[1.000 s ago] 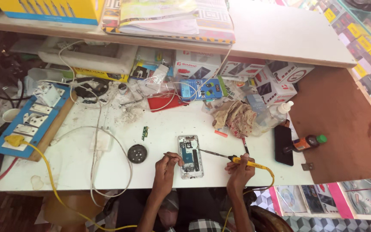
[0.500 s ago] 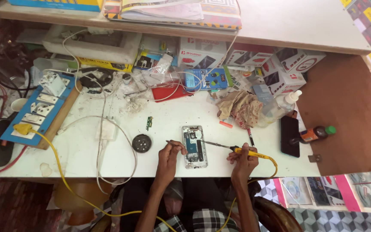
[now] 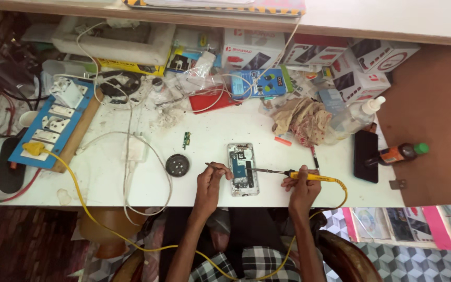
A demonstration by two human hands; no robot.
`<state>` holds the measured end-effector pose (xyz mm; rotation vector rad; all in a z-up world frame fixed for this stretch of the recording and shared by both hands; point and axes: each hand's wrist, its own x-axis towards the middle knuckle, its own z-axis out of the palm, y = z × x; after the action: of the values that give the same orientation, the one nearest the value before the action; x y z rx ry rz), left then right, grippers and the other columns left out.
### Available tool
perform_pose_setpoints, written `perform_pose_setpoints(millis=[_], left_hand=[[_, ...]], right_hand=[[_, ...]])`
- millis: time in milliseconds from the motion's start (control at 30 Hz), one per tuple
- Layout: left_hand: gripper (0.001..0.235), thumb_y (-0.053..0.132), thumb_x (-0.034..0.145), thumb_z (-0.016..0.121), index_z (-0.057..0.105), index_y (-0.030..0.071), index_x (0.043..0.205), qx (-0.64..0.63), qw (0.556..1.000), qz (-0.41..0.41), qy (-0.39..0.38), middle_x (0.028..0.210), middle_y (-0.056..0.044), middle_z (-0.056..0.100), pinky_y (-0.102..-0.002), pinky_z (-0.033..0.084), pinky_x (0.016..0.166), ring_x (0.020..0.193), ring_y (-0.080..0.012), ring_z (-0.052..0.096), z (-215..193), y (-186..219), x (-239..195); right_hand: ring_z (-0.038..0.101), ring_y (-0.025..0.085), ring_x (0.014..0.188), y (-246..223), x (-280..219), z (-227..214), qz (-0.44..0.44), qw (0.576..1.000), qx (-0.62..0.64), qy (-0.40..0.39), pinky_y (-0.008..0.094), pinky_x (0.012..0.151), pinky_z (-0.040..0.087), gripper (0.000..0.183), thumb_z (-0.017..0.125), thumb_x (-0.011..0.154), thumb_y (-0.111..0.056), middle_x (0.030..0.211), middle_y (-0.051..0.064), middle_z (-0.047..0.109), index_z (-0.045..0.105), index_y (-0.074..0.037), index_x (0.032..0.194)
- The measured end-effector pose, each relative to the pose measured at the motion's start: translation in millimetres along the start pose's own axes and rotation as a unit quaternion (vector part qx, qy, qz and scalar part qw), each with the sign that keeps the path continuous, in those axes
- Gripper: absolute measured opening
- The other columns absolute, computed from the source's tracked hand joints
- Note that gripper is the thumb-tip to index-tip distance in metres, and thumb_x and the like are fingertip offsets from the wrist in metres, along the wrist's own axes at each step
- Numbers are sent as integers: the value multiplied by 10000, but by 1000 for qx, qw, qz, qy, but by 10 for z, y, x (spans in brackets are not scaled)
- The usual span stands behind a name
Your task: The person uses a soldering iron and tweezers to work on a disassembled mobile phone circuit board. They repeatedly apply the soldering iron to various points on the board while holding components with tweezers.
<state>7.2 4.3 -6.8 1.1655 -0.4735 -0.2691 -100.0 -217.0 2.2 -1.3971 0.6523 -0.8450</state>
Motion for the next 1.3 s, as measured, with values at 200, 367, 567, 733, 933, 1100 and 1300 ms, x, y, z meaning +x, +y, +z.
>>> perform_pose_setpoints(millis=[200,367,567,733,933,1100,1300], left_hand=[[256,144,1104,454,597,-18,966,23,1000,-15,2,833,-84,628,-367,538,888,856,-172,626,5,25,-5],[261,161,1105,444,597,-4,972,15,1000,-3,-13,824,-76,630,-370,553,893,862,-167,634,-16,31,-14],[272,188,1111,451,591,2,969,12,1000,-7,-7,826,-68,630,-368,553,907,864,-164,633,0,44,-23],[284,209,1115,462,595,3,970,20,1000,1,-4,824,-66,625,-362,541,894,872,-167,635,13,55,-31],[289,221,1112,468,587,5,960,19,1000,-3,0,824,-60,628,-356,545,884,861,-164,640,13,60,-17],[278,200,1115,471,598,-5,975,12,1000,-3,-3,822,-67,621,-355,537,888,866,-165,627,7,38,-39],[253,179,1103,459,584,1,973,1,1000,-3,4,851,-68,638,-351,531,885,868,-164,634,-6,0,-16]], right_hand=[[624,184,522,8,6,1,1,1000,-6,1,273,488,476,293,513,1102,-267,648,139,633,467,-29,937],[635,194,540,69,21,-31,-12,1000,24,2,280,495,486,304,524,1112,-281,665,144,616,471,-26,956],[634,191,545,64,38,-19,-11,1000,14,-13,278,509,501,319,523,1116,-287,672,145,641,492,-16,950],[644,190,549,39,21,-18,-15,1000,15,-13,279,503,496,304,530,1106,-291,674,146,627,473,-25,970],[629,190,526,41,37,-24,-8,999,29,-17,271,495,491,302,525,1103,-298,671,146,637,467,-33,971],[642,186,555,53,18,-47,-21,1000,2,-22,268,508,491,302,517,1115,-281,689,144,640,467,-23,966],[636,182,539,64,25,-23,-15,1000,1,-10,269,490,483,284,518,1102,-250,669,143,636,477,-15,949]])
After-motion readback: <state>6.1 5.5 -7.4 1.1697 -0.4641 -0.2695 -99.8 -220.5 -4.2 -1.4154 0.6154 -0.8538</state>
